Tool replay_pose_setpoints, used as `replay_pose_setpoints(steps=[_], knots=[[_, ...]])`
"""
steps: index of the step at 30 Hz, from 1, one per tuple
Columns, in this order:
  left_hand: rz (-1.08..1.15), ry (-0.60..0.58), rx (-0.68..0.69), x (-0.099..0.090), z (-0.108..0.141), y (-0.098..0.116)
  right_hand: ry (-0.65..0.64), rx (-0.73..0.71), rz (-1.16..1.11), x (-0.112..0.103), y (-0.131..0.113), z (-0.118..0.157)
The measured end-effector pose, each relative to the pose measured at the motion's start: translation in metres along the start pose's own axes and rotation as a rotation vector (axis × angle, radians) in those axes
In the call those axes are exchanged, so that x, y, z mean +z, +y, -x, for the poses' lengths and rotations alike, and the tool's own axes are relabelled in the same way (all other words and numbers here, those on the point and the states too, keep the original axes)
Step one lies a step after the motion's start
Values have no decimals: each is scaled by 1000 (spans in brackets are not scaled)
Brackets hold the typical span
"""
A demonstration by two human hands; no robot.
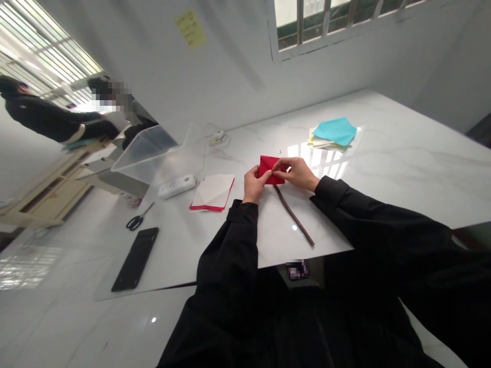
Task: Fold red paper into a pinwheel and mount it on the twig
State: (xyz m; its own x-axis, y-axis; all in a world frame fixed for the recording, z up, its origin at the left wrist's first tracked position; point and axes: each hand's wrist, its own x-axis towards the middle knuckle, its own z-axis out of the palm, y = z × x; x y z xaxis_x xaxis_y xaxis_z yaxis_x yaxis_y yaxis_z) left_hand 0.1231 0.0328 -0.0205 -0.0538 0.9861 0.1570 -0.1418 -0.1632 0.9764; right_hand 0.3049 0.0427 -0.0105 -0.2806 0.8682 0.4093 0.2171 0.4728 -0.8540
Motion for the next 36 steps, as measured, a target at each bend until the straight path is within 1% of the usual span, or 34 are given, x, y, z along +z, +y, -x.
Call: replay_pose_setpoints(steps=[4, 8, 13, 19, 24, 26, 28, 30, 32, 33, 36], knots=[[-52, 5, 18, -1, -1, -2, -14, 40, -48, -2, 5, -3], [-128, -9, 51, -2, -3, -5, -80, 67, -71, -4, 9, -5], [-234, -1, 102, -2, -3, -4, -63, 64, -33, -5, 13, -8], [-257, 18, 111, -2, -2, -2, -111, 112, -104, -4, 17, -9], [-261, 35, 124, -4, -4, -5, -154, 114, -176, -5, 11, -9], [-251, 46, 120, -6, -6, -6, -146, 101, -165, -8, 8, -11], [-240, 83, 111, -7, -7, -8, -82, 85, -82, -17, 8, -15], [-221, 141, 100, -8, -9, -9, 27, 63, 83, -32, 14, -18], [-178, 193, 80, -9, -10, -10, 127, 43, 302, -49, 25, -20], [-147, 209, 65, -9, -11, -10, 157, 45, 408, -59, 33, -21], [-32, 229, 15, -7, -11, -8, 211, 123, 672, -83, 54, -22]])
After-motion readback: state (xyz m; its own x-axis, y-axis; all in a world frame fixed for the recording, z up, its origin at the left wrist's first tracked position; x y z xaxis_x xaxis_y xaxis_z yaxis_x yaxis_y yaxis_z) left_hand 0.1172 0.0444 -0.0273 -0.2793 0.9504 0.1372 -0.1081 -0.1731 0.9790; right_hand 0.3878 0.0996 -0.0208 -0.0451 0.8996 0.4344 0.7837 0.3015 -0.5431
